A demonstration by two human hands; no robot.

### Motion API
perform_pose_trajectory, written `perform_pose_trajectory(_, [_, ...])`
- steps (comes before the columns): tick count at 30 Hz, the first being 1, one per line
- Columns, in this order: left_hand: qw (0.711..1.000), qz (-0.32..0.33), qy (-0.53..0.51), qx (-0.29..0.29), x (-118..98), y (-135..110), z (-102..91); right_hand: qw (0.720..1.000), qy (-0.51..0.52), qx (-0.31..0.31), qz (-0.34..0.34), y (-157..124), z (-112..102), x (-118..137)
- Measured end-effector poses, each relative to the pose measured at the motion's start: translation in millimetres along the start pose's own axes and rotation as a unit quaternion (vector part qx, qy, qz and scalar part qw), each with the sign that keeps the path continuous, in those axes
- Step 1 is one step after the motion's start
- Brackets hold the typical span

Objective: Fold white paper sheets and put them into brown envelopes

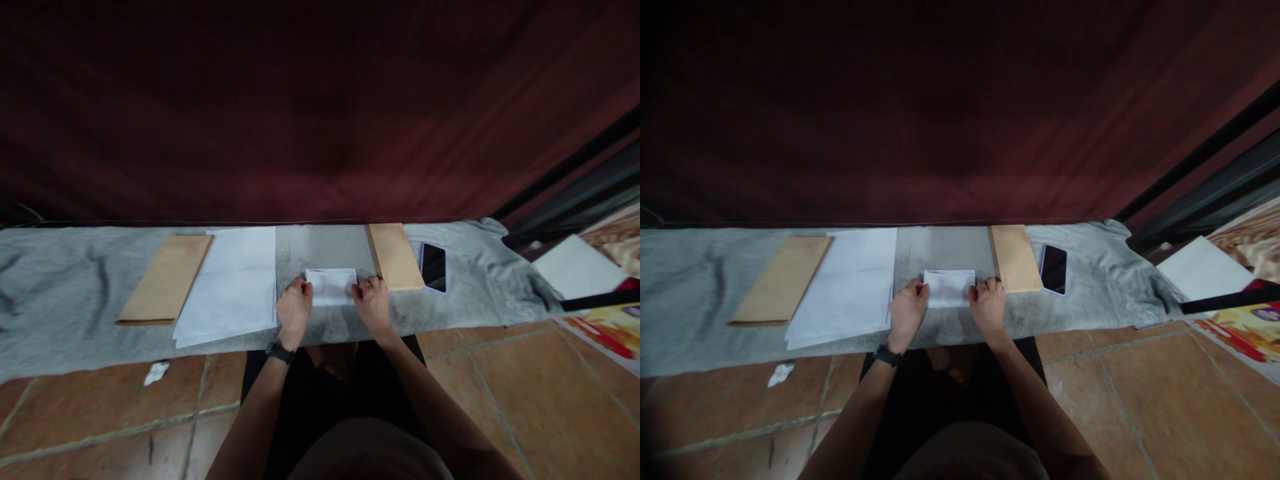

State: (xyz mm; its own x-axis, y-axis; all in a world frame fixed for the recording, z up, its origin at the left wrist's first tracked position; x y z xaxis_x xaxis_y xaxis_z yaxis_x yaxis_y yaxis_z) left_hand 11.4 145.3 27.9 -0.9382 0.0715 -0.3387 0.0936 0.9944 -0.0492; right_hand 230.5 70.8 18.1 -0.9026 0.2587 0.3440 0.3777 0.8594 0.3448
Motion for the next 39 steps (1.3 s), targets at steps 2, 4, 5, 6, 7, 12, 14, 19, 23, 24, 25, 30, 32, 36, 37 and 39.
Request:
perform_pose_trajectory(2, [1.000,0.000,0.002,0.002,-1,0,-0.7,1.000,-0.006,0.007,-0.003,1,1,1])
perform_pose_trajectory(4, [1.000,0.000,0.005,0.002,-2,1,-1.3,1.000,-0.015,0.020,0.002,2,3,1])
perform_pose_trajectory(5, [1.000,-0.001,0.006,0.003,-2,1,-1.4,0.999,-0.016,0.028,0.006,3,4,1])
perform_pose_trajectory(6, [1.000,-0.001,0.007,0.004,-2,1,-1.2,0.999,-0.013,0.035,0.011,4,5,1])
perform_pose_trajectory(7, [1.000,-0.001,0.008,0.006,-2,2,-0.7,0.999,-0.007,0.043,0.016,4,6,0])
perform_pose_trajectory(12, [1.000,-0.006,0.009,0.014,0,4,2.1,0.998,-0.018,0.058,0.036,6,6,0])
perform_pose_trajectory(14, [1.000,-0.008,0.013,0.013,0,5,2.3,0.997,-0.049,0.054,0.030,7,5,2])
perform_pose_trajectory(19, [1.000,-0.007,0.026,0.006,0,4,3.3,0.995,-0.095,0.036,0.016,7,1,7])
perform_pose_trajectory(23, [0.999,0.000,0.040,-0.002,-2,3,2.7,0.995,-0.097,0.022,0.008,8,-1,8])
perform_pose_trajectory(24, [0.999,0.001,0.044,-0.004,-3,2,2.2,0.995,-0.098,0.019,0.006,9,-1,8])
perform_pose_trajectory(25, [0.999,0.001,0.048,-0.005,-4,2,1.8,0.995,-0.100,0.017,0.003,9,0,9])
perform_pose_trajectory(30, [0.998,0.006,0.061,-0.012,-7,0,4.2,0.994,-0.108,0.016,0.006,9,1,8])
perform_pose_trajectory(32, [0.998,0.009,0.062,-0.020,-7,-1,6.2,0.993,-0.113,0.015,0.011,8,1,8])
perform_pose_trajectory(36, [0.997,0.018,0.067,-0.032,-8,-1,9.5,0.994,-0.112,0.009,0.009,7,0,10])
perform_pose_trajectory(37, [0.997,0.023,0.069,-0.033,-8,-1,9.9,0.994,-0.110,0.005,0.008,7,-1,10])
perform_pose_trajectory(39, [0.996,0.031,0.072,-0.036,-10,-1,10.1,0.994,-0.106,-0.005,0.005,8,-2,11])
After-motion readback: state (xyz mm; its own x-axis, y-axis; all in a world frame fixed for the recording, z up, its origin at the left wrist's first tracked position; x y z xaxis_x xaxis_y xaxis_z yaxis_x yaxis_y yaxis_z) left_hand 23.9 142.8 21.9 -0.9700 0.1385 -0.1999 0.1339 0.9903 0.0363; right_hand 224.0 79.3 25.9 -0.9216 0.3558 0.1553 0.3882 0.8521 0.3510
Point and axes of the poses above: each hand's wrist, its own y-axis towards the middle knuckle, its own z-axis out of the palm, x = y × z, the point moved 9 cm from there along y, towards the middle knuckle, and after that the axes turned 6 degrees about z, right-handed, at the moved point
